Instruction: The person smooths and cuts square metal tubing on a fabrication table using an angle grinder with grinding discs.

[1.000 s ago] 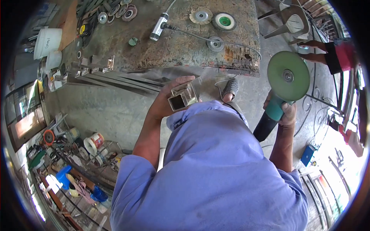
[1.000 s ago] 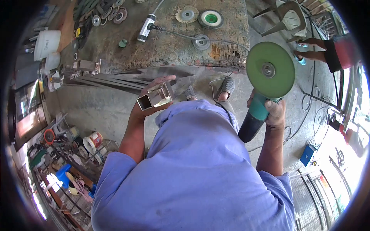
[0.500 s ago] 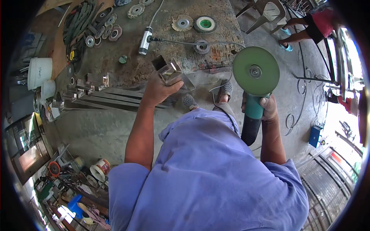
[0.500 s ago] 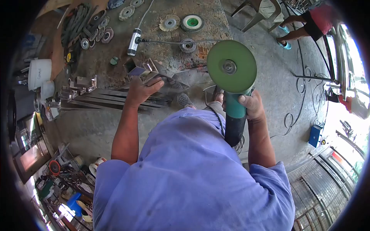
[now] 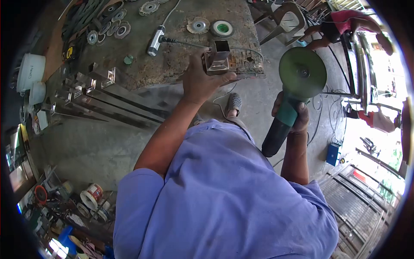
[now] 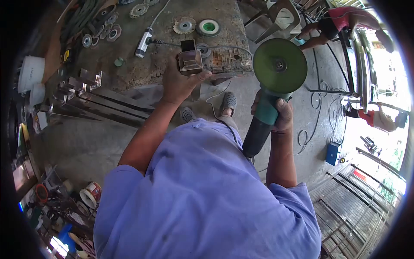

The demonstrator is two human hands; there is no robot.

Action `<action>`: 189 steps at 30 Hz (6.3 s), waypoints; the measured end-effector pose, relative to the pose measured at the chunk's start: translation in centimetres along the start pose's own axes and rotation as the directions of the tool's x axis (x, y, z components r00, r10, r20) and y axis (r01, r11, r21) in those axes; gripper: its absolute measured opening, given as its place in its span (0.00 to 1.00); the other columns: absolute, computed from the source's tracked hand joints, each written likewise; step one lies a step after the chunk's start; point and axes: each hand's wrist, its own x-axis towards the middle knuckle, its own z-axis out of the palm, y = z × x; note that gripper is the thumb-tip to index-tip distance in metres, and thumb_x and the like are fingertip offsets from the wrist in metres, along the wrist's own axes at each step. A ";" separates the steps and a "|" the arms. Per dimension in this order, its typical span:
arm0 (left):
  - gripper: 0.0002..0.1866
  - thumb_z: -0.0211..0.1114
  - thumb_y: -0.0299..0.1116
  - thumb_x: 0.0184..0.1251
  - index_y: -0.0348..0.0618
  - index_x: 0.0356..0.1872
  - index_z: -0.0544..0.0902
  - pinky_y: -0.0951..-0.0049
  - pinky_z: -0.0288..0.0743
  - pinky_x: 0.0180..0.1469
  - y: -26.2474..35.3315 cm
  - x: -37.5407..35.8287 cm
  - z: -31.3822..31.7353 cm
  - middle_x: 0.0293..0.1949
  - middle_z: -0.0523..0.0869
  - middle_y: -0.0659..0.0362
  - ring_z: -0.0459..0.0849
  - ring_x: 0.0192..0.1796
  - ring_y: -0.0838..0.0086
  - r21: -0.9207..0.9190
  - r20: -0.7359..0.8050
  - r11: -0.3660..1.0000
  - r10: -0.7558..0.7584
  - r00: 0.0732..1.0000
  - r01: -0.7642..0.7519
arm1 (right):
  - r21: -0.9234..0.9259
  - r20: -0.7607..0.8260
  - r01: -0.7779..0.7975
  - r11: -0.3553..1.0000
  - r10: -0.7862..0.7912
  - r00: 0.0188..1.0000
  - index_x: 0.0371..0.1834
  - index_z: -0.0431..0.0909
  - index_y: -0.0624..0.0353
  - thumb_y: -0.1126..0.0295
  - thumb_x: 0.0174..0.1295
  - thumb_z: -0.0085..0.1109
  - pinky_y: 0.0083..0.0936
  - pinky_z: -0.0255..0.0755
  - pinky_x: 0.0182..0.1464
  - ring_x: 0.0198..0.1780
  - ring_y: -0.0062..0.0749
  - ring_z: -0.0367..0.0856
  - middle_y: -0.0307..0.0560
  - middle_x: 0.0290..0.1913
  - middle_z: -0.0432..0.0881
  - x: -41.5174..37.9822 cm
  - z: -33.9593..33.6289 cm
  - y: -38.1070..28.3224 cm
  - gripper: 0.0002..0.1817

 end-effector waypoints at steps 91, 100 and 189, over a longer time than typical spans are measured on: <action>0.25 0.74 0.49 0.54 0.59 0.54 0.79 0.57 0.71 0.53 -0.6 3.5 -5.4 0.58 0.77 0.56 0.77 0.55 0.61 0.379 0.216 0.513 0.760 0.613 -0.770 | -0.093 0.044 0.029 0.995 -0.025 0.999 0.54 0.73 0.71 0.48 0.53 0.71 0.34 0.83 0.36 0.33 0.41 0.86 0.56 0.39 0.82 1.4 -2.3 -4.5 0.37; 0.36 0.75 0.28 0.47 0.63 0.63 0.76 0.54 0.70 0.58 4.1 -0.8 -3.8 0.58 0.74 0.46 0.76 0.59 0.54 0.576 0.290 0.589 0.500 0.816 -0.566 | -0.039 -0.002 0.026 0.999 -0.027 1.000 0.57 0.72 0.69 0.45 0.55 0.69 0.33 0.84 0.36 0.34 0.40 0.86 0.55 0.42 0.82 1.5 -4.5 -4.4 0.39; 0.33 0.60 0.63 0.64 0.36 0.41 0.87 0.51 0.80 0.48 -3.2 -11.0 -2.1 0.38 0.88 0.41 0.87 0.44 0.44 0.547 -0.373 0.479 -0.595 0.712 0.686 | 0.169 0.089 0.229 0.959 -0.247 0.965 0.70 0.61 0.63 0.44 0.60 0.66 0.34 0.81 0.39 0.38 0.39 0.83 0.52 0.43 0.78 2.5 -12.6 -10.0 0.44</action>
